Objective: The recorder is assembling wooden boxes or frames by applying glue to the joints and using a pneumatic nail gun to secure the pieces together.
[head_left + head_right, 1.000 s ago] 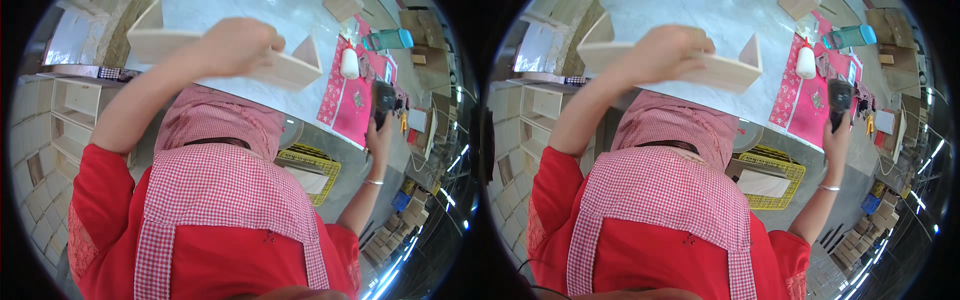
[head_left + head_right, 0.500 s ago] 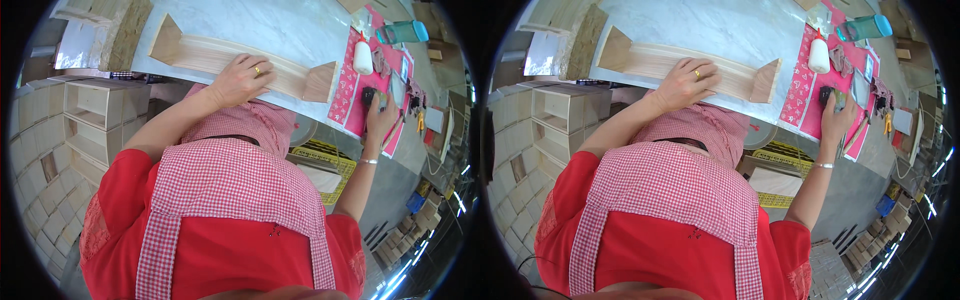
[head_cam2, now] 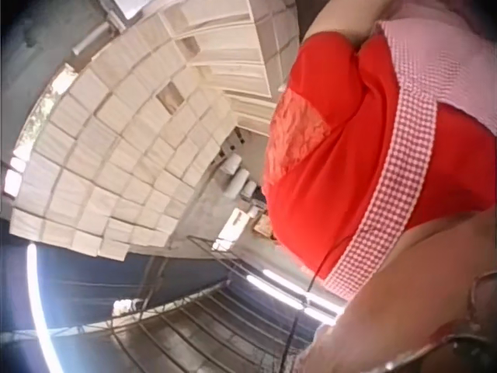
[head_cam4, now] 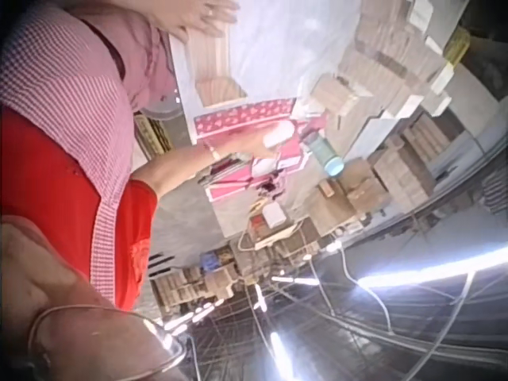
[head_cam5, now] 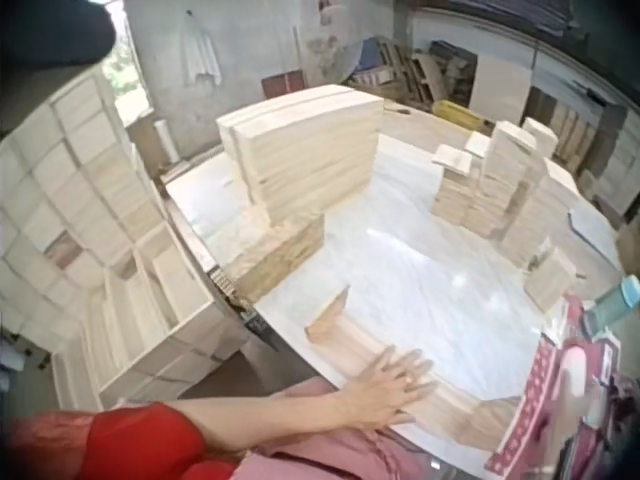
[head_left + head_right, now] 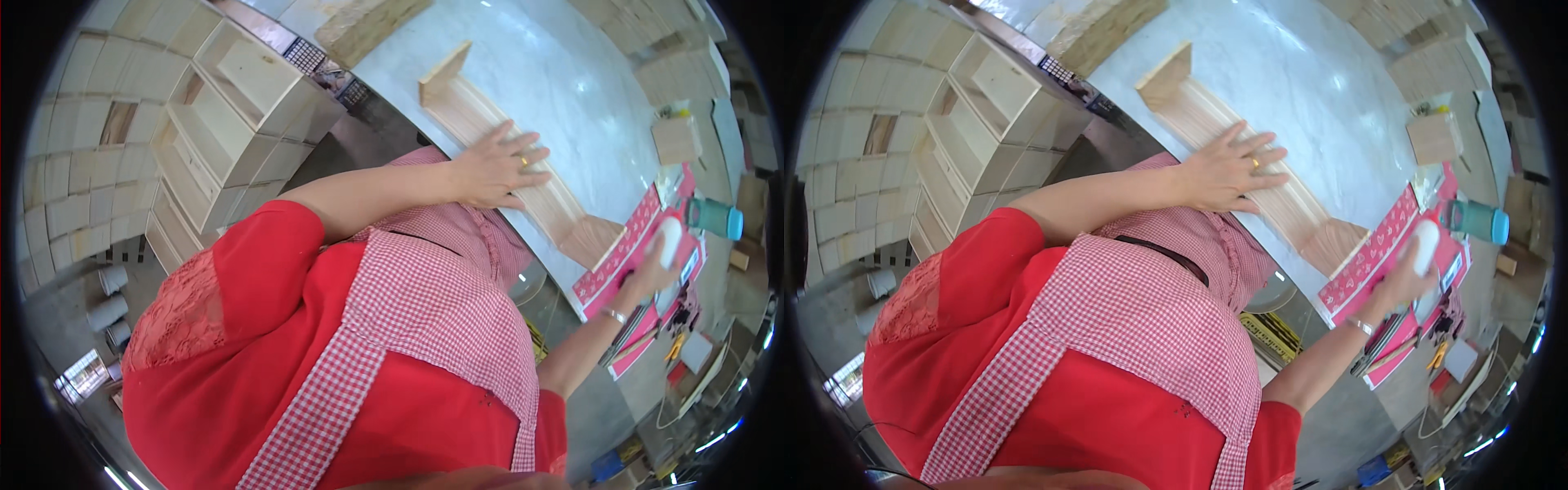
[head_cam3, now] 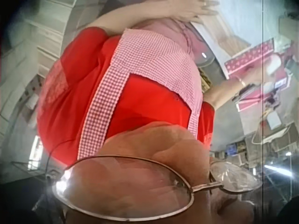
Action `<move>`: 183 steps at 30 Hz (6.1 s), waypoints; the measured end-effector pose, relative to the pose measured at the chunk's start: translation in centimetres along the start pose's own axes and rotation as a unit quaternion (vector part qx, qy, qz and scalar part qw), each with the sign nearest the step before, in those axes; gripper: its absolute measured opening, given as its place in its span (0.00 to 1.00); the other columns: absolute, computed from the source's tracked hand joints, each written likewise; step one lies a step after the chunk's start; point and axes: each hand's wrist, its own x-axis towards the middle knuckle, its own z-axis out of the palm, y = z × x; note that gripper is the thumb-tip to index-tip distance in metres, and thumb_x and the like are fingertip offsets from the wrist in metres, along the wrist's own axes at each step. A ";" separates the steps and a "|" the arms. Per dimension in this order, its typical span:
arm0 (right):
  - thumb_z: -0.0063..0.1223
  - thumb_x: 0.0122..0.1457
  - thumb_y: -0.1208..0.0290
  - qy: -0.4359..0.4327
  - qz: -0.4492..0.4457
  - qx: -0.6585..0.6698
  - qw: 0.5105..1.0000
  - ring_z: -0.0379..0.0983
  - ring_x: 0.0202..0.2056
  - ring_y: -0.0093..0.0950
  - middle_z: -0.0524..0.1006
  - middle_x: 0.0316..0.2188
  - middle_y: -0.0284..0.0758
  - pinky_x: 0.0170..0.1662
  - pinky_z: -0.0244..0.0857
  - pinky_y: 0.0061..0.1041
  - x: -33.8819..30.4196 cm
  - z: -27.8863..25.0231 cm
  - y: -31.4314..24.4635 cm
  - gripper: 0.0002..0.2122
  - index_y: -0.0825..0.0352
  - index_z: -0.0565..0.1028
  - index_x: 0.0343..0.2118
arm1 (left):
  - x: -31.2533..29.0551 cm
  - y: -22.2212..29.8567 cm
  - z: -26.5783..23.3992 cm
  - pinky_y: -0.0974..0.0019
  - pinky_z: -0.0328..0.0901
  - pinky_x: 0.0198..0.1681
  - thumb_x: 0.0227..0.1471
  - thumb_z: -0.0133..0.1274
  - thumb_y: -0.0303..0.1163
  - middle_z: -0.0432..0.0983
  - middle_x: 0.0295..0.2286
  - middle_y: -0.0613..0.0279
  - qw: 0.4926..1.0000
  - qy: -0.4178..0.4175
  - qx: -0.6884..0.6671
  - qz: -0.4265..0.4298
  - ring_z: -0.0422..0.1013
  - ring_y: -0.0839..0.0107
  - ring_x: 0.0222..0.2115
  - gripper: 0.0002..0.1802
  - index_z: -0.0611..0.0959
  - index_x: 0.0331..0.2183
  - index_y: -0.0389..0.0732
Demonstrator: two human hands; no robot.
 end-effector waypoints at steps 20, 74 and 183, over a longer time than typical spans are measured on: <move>0.67 0.52 0.67 -0.314 -0.206 0.280 0.884 0.71 0.45 0.28 0.70 0.45 0.37 0.47 0.67 0.25 -17.9 3.5 -22.2 0.26 0.70 0.67 0.50 | 0.9 -1.4 2.6 0.37 0.43 0.64 0.53 0.50 0.58 0.69 0.54 0.55 0.991 0.112 -0.059 -0.029 0.58 0.56 0.60 0.36 0.72 0.55 0.44; 0.66 0.52 0.59 -0.139 -0.114 0.176 0.968 0.73 0.43 0.29 0.74 0.42 0.40 0.47 0.68 0.29 -11.3 -12.8 -8.6 0.28 0.72 0.69 0.50 | 0.2 -5.1 -2.3 0.40 0.45 0.63 0.44 0.57 0.63 0.64 0.57 0.62 0.995 0.039 0.091 -0.020 0.56 0.62 0.60 0.47 0.68 0.60 0.49; 0.52 0.62 0.77 -0.156 -0.113 0.203 0.960 0.71 0.50 0.29 0.75 0.49 0.39 0.54 0.63 0.28 -6.4 -1.6 -14.6 0.17 0.73 0.70 0.53 | 4.8 -15.9 -30.3 0.55 0.61 0.48 0.45 0.63 0.55 0.76 0.40 0.51 0.936 0.253 0.201 -0.141 0.70 0.52 0.42 0.34 0.77 0.45 0.38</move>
